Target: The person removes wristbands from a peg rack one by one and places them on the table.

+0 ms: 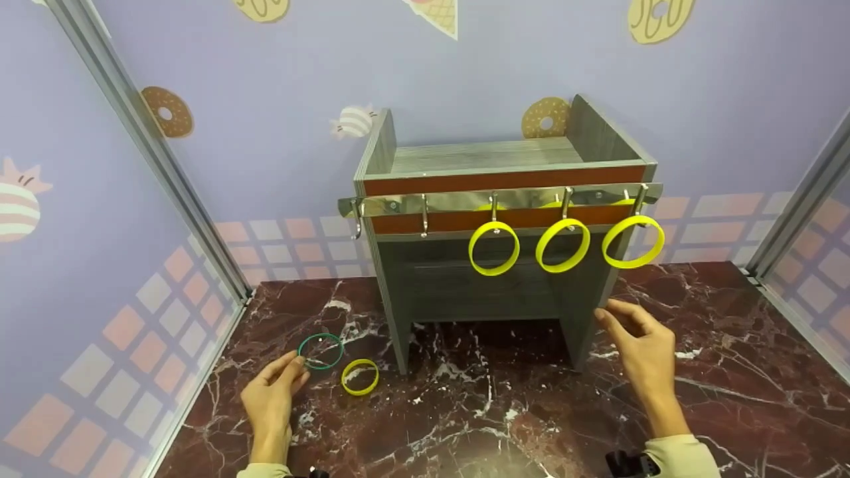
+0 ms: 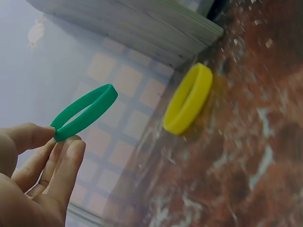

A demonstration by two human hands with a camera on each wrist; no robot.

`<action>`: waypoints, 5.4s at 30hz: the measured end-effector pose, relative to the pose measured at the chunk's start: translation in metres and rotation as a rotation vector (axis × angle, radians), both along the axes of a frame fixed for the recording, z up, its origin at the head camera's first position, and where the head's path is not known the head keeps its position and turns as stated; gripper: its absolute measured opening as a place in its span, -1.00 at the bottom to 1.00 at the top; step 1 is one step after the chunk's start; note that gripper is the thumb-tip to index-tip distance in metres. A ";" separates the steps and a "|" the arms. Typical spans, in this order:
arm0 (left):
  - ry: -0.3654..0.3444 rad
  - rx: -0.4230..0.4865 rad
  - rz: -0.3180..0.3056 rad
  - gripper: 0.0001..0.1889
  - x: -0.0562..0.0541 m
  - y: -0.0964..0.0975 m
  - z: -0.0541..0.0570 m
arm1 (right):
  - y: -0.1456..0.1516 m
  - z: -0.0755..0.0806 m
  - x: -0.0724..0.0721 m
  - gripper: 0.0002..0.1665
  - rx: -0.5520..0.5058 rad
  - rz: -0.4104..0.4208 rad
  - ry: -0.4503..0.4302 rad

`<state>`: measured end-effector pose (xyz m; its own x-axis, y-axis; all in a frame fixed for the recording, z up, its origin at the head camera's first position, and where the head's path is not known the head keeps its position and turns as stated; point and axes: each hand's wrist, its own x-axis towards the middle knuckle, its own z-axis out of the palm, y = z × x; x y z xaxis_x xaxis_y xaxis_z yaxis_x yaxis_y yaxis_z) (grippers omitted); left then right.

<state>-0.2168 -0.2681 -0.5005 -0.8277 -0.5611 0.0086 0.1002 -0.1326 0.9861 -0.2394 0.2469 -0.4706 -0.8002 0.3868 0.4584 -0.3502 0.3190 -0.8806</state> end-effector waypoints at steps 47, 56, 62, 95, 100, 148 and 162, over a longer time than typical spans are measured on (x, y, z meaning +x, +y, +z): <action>-0.254 -0.320 0.044 -0.74 0.004 -0.020 -0.029 | -0.001 0.000 0.001 -0.74 -0.009 -0.002 -0.013; -0.282 -0.480 0.079 -0.70 0.002 -0.013 -0.018 | 0.001 -0.002 0.002 -0.72 -0.014 -0.001 -0.021; -0.222 -0.538 0.089 -0.68 -0.003 0.001 0.001 | 0.002 -0.003 0.001 -0.70 -0.009 -0.006 -0.042; 0.369 -0.236 -0.157 -0.64 -0.027 0.086 0.068 | 0.000 -0.002 -0.002 -0.73 -0.006 0.001 -0.019; 0.388 -0.241 -0.190 -0.62 -0.027 0.094 0.068 | -0.001 -0.002 -0.002 -0.75 -0.005 -0.004 -0.005; 0.345 -0.239 -0.175 -0.73 -0.035 0.122 0.044 | -0.001 -0.001 0.000 -0.75 -0.022 0.014 -0.008; 0.313 -0.269 -0.148 -0.74 -0.036 0.123 0.044 | 0.013 0.029 0.005 -0.66 -0.220 0.165 0.056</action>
<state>-0.2532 -0.1447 -0.4569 -0.8334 -0.3802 0.4011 0.3985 0.0896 0.9128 -0.2346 0.2596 -0.4412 -0.8362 0.3486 0.4234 -0.4319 0.0571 -0.9001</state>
